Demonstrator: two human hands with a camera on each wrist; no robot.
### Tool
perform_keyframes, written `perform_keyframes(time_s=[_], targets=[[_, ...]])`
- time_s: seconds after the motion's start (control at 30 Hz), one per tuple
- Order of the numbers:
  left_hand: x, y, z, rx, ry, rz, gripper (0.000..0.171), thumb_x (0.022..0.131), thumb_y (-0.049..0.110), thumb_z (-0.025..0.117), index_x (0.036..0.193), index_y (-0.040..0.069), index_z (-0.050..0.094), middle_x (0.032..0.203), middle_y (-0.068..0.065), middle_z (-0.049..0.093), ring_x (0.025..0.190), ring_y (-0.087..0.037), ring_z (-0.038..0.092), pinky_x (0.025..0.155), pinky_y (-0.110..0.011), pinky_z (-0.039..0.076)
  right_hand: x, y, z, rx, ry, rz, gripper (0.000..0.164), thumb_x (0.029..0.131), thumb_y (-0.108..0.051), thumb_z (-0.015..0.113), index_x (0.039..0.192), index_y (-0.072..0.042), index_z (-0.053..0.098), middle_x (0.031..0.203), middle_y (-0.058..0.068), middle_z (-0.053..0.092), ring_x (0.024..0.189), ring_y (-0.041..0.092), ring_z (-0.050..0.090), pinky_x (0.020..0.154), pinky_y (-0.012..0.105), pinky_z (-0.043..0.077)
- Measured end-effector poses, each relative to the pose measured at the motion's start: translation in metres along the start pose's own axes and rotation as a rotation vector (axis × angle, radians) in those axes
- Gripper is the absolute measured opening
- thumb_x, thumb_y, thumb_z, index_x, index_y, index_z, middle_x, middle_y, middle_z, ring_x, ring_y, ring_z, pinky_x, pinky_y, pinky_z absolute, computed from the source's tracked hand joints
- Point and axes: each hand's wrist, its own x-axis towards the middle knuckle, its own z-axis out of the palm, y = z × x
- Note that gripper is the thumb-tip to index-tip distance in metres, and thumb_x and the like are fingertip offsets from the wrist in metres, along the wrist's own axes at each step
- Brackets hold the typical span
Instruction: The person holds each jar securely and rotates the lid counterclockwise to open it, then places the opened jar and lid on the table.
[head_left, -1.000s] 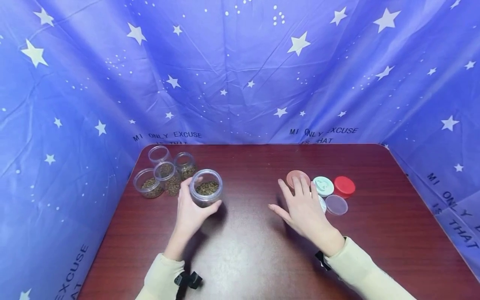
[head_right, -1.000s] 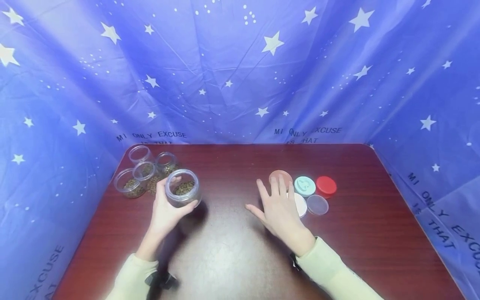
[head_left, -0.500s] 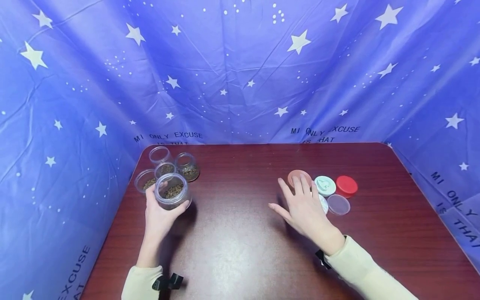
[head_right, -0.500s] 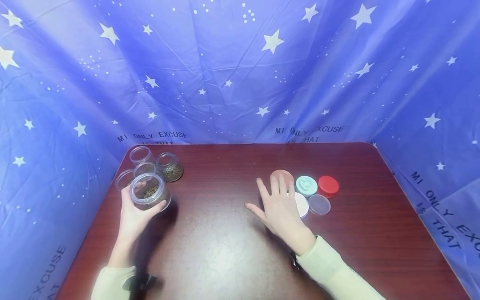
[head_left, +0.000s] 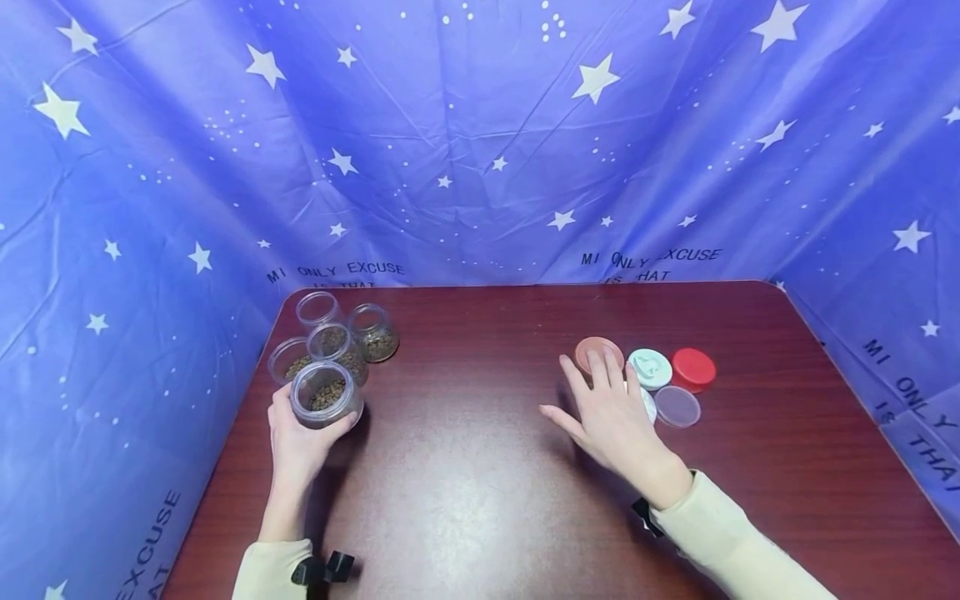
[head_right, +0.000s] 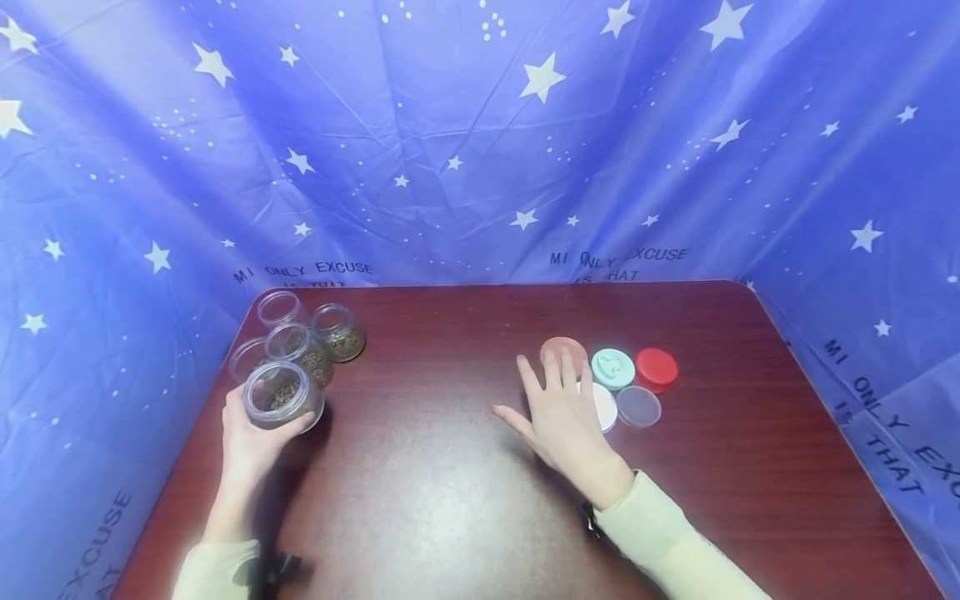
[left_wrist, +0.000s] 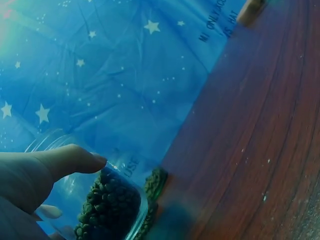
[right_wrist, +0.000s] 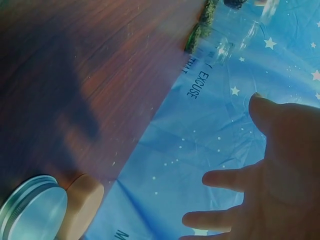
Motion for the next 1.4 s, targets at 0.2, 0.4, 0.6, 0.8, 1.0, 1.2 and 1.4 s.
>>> perform_keyframes(time_s=[0.2, 0.4, 0.6, 0.8, 1.0, 1.2, 1.4], targets=[[0.0, -0.01, -0.004, 0.007, 0.015, -0.061, 0.093, 0.064, 0.007, 0.092, 0.141, -0.005, 0.042, 0.136, -0.033, 0.043, 0.129, -0.047, 0.042, 0.109, -0.058, 0.034, -0.001, -0.002, -0.001, -0.019, 0.007, -0.011, 0.076, 0.092, -0.055, 0.067, 0.148, -0.004, 0.054, 0.146, 0.034, 0.048, 0.141, 0.051, 0.04, 0.108, 0.074, 0.034], [0.001, -0.017, -0.008, -0.008, 0.014, -0.084, 0.093, 0.064, 0.004, 0.091, 0.141, -0.005, 0.041, 0.137, -0.034, 0.041, 0.129, -0.047, 0.041, 0.109, -0.057, 0.033, -0.001, -0.004, -0.003, -0.022, -0.008, -0.009, 0.076, 0.093, -0.055, 0.067, 0.149, -0.005, 0.053, 0.146, 0.034, 0.048, 0.141, 0.052, 0.04, 0.109, 0.073, 0.034], [0.005, -0.016, -0.012, -0.065, -0.003, -0.114, 0.094, 0.064, -0.002, 0.09, 0.142, -0.008, 0.039, 0.139, -0.033, 0.04, 0.132, -0.044, 0.038, 0.113, -0.055, 0.03, -0.002, -0.005, -0.003, -0.018, -0.026, -0.006, 0.076, 0.093, -0.055, 0.068, 0.148, -0.004, 0.054, 0.145, 0.034, 0.049, 0.14, 0.053, 0.042, 0.109, 0.073, 0.034], [0.008, -0.014, -0.013, -0.112, -0.054, -0.157, 0.094, 0.068, -0.006, 0.087, 0.145, -0.012, 0.035, 0.144, -0.032, 0.039, 0.135, -0.043, 0.037, 0.116, -0.052, 0.027, -0.005, -0.004, -0.003, -0.008, -0.033, 0.006, 0.076, 0.093, -0.054, 0.069, 0.148, -0.004, 0.054, 0.145, 0.034, 0.048, 0.14, 0.053, 0.041, 0.11, 0.073, 0.033], [0.008, -0.011, -0.017, -0.056, -0.057, -0.182, 0.095, 0.07, 0.0, 0.09, 0.148, -0.009, 0.036, 0.145, -0.031, 0.045, 0.138, -0.048, 0.038, 0.117, -0.057, 0.027, -0.006, -0.003, -0.003, 0.004, -0.03, 0.001, 0.076, 0.093, -0.053, 0.069, 0.148, -0.004, 0.053, 0.145, 0.034, 0.048, 0.14, 0.054, 0.041, 0.11, 0.074, 0.033], [0.007, -0.008, -0.017, -0.08, -0.036, -0.224, 0.1, 0.072, -0.001, 0.089, 0.149, -0.008, 0.026, 0.147, -0.035, 0.045, 0.139, -0.047, 0.04, 0.116, -0.057, 0.03, -0.007, -0.003, -0.003, 0.008, -0.039, 0.004, 0.076, 0.093, -0.054, 0.069, 0.148, -0.004, 0.053, 0.146, 0.034, 0.048, 0.139, 0.055, 0.042, 0.109, 0.074, 0.032], [0.006, -0.009, -0.017, -0.055, -0.036, -0.192, 0.092, 0.076, -0.002, 0.085, 0.148, -0.009, 0.029, 0.146, -0.036, 0.039, 0.133, -0.049, 0.046, 0.114, -0.058, 0.039, -0.008, -0.003, -0.003, 0.013, -0.071, 0.015, 0.076, 0.093, -0.054, 0.069, 0.149, -0.004, 0.052, 0.149, 0.035, 0.047, 0.141, 0.056, 0.04, 0.11, 0.074, 0.032]])
